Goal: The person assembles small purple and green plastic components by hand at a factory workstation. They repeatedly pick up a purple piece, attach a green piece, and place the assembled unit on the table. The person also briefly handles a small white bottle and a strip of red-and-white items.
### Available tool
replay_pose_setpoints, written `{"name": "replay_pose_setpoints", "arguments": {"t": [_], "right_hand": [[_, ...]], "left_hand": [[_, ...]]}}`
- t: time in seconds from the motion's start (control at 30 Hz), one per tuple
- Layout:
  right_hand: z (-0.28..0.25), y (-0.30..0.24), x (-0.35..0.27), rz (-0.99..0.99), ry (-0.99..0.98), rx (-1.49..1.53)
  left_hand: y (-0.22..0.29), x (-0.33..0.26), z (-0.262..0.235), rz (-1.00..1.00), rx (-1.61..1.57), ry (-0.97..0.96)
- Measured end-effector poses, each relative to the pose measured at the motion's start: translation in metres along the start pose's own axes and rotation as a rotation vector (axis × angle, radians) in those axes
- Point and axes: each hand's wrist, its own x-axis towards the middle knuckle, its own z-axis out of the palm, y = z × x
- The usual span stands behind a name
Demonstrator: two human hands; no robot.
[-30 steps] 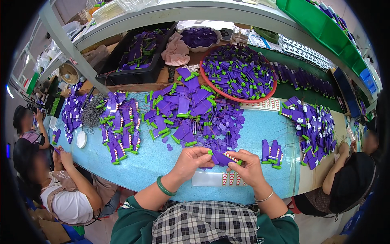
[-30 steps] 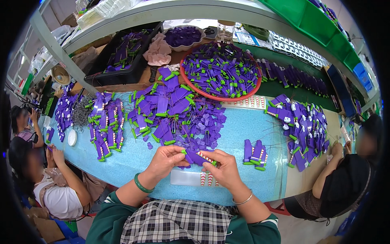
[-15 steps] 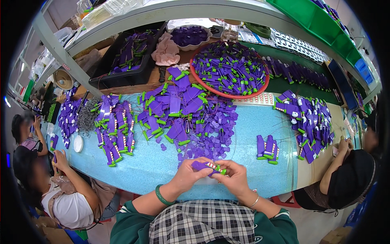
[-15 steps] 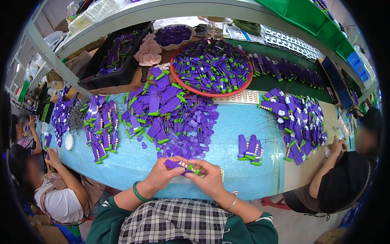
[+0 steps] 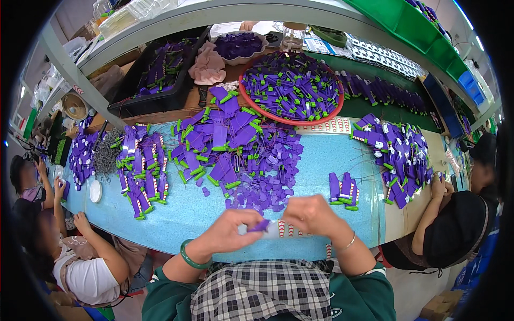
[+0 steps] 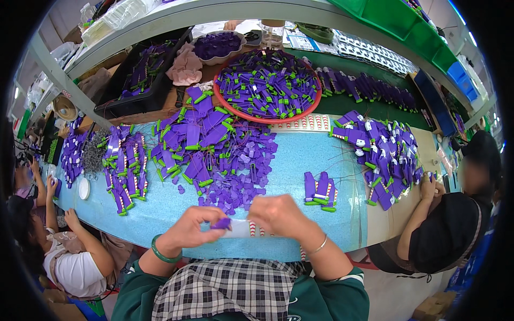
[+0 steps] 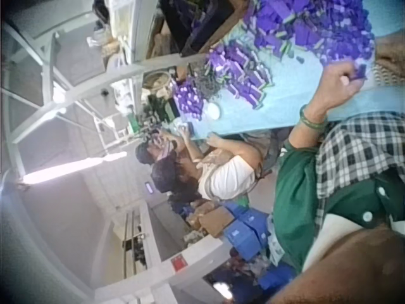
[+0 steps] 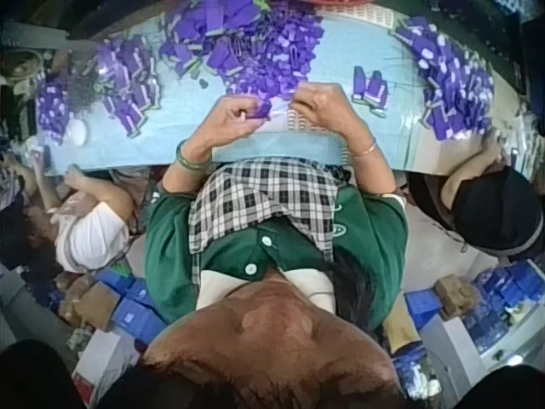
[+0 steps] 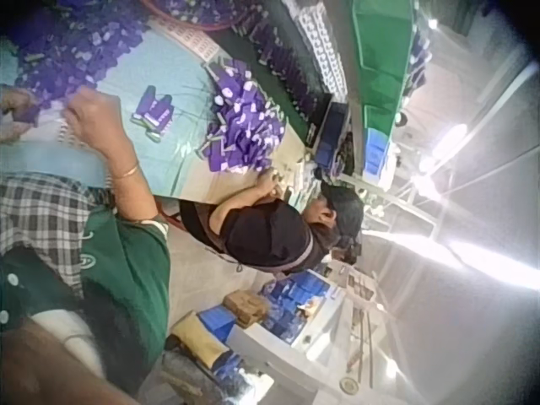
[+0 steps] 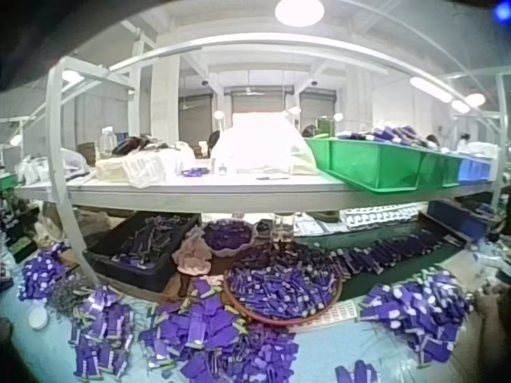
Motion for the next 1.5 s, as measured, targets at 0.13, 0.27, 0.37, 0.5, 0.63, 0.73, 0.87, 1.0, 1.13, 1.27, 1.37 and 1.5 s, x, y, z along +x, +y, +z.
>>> {"name": "replay_pose_setpoints", "arguments": {"t": [0.13, 0.27, 0.37, 0.5, 0.63, 0.73, 0.87, 1.0, 1.13, 1.27, 1.37, 1.5], "right_hand": [[0.008, 0.035, 0.005, 0.154, 0.133, -0.283], [0.023, 0.048, 0.0, 0.236, 0.092, -0.264], [0.029, 0.055, -0.006, 0.296, 0.068, -0.217], [0.019, 0.034, -0.004, 0.227, 0.113, 0.022], [0.008, -0.001, 0.003, 0.191, 0.154, 0.299], [0.008, -0.014, 0.003, 0.121, 0.244, 0.266], [0.017, -0.011, -0.004, -0.106, 0.261, 0.042], [0.034, -0.012, -0.004, -0.033, 0.374, 0.125], [0.039, -0.018, -0.006, 0.427, 0.323, 0.612], [0.041, -0.01, -0.011, 0.412, 0.37, 0.646], [0.036, -0.013, -0.012, 0.415, 0.335, 0.641], [0.036, -0.021, -0.012, 0.46, 0.299, 0.531]], "left_hand": [[0.016, -0.006, -0.014, -0.159, -0.311, 0.401], [0.001, -0.004, -0.024, 0.186, -0.395, 0.693], [-0.009, -0.002, -0.022, 0.3, -0.381, 0.727], [-0.024, 0.006, -0.002, 0.0, -0.348, 0.534], [-0.042, 0.019, 0.029, -0.137, -0.17, 0.276], [-0.047, 0.021, 0.04, -0.185, -0.269, 0.156], [-0.039, 0.02, 0.041, -0.271, -0.959, 0.148], [-0.045, 0.018, 0.047, -0.152, -0.604, 0.274], [-0.039, 0.014, 0.049, -0.088, -0.242, 0.357], [-0.039, 0.015, 0.048, -0.161, -0.253, 0.258], [-0.044, 0.015, 0.052, -0.221, -0.199, 0.127], [-0.037, 0.016, 0.053, -0.047, 0.183, 0.143]]}}
